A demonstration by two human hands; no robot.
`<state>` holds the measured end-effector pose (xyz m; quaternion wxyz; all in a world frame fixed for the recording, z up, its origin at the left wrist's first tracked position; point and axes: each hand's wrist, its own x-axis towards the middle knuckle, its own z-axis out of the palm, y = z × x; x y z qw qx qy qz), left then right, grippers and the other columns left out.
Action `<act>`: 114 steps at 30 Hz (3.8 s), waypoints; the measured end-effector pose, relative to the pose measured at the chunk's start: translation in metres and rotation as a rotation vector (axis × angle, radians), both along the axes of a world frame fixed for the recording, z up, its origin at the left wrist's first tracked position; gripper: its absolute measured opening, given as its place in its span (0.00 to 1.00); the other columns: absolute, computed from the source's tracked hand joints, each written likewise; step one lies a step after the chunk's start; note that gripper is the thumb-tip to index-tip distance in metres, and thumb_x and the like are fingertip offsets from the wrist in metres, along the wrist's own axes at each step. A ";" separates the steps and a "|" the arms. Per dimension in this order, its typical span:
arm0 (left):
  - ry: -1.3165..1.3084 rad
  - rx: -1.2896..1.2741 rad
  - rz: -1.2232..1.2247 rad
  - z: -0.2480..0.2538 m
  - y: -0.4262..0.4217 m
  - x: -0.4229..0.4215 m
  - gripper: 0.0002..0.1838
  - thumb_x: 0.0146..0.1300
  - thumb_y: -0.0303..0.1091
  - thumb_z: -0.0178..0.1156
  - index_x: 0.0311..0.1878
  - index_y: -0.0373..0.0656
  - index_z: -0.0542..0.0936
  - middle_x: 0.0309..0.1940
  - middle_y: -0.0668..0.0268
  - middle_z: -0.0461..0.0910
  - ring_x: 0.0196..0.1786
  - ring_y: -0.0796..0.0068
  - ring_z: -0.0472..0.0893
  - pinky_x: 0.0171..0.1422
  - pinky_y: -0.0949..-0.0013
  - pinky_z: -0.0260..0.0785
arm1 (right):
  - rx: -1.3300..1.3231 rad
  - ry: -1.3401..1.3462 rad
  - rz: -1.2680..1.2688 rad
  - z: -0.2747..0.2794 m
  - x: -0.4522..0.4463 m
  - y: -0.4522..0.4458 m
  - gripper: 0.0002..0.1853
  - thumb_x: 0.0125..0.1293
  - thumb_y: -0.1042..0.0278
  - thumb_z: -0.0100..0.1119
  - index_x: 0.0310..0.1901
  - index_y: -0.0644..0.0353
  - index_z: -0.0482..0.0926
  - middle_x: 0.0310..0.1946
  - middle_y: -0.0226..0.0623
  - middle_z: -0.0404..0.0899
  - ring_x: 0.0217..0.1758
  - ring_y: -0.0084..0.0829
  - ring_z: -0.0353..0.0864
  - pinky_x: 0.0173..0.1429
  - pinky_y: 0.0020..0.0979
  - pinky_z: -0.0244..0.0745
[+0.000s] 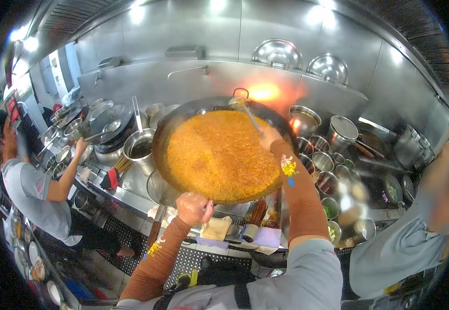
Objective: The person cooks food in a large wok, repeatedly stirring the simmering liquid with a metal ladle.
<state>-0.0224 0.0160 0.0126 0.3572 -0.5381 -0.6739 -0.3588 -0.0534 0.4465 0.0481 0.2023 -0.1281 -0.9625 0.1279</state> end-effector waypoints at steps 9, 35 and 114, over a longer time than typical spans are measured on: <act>-0.020 -0.043 0.008 0.003 -0.001 0.003 0.14 0.54 0.35 0.68 0.17 0.49 0.75 0.16 0.63 0.73 0.19 0.59 0.75 0.26 0.56 0.67 | -0.271 0.021 0.021 -0.035 0.132 0.019 0.30 0.61 0.70 0.63 0.68 0.55 0.80 0.31 0.50 0.86 0.33 0.39 0.86 0.45 0.39 0.81; -0.047 -0.057 0.051 0.001 0.002 0.013 0.14 0.56 0.32 0.67 0.18 0.47 0.74 0.17 0.60 0.74 0.21 0.53 0.76 0.27 0.54 0.66 | -1.208 0.252 -0.223 -0.006 0.257 -0.104 0.36 0.69 0.78 0.62 0.78 0.62 0.66 0.27 0.31 0.79 0.20 0.22 0.75 0.21 0.29 0.70; -0.035 -0.001 0.013 0.000 0.002 0.004 0.13 0.52 0.34 0.68 0.18 0.49 0.73 0.17 0.63 0.72 0.20 0.58 0.74 0.28 0.55 0.64 | -0.294 -0.104 -0.120 0.024 0.129 0.029 0.27 0.63 0.69 0.62 0.66 0.53 0.82 0.43 0.54 0.88 0.46 0.44 0.89 0.56 0.38 0.80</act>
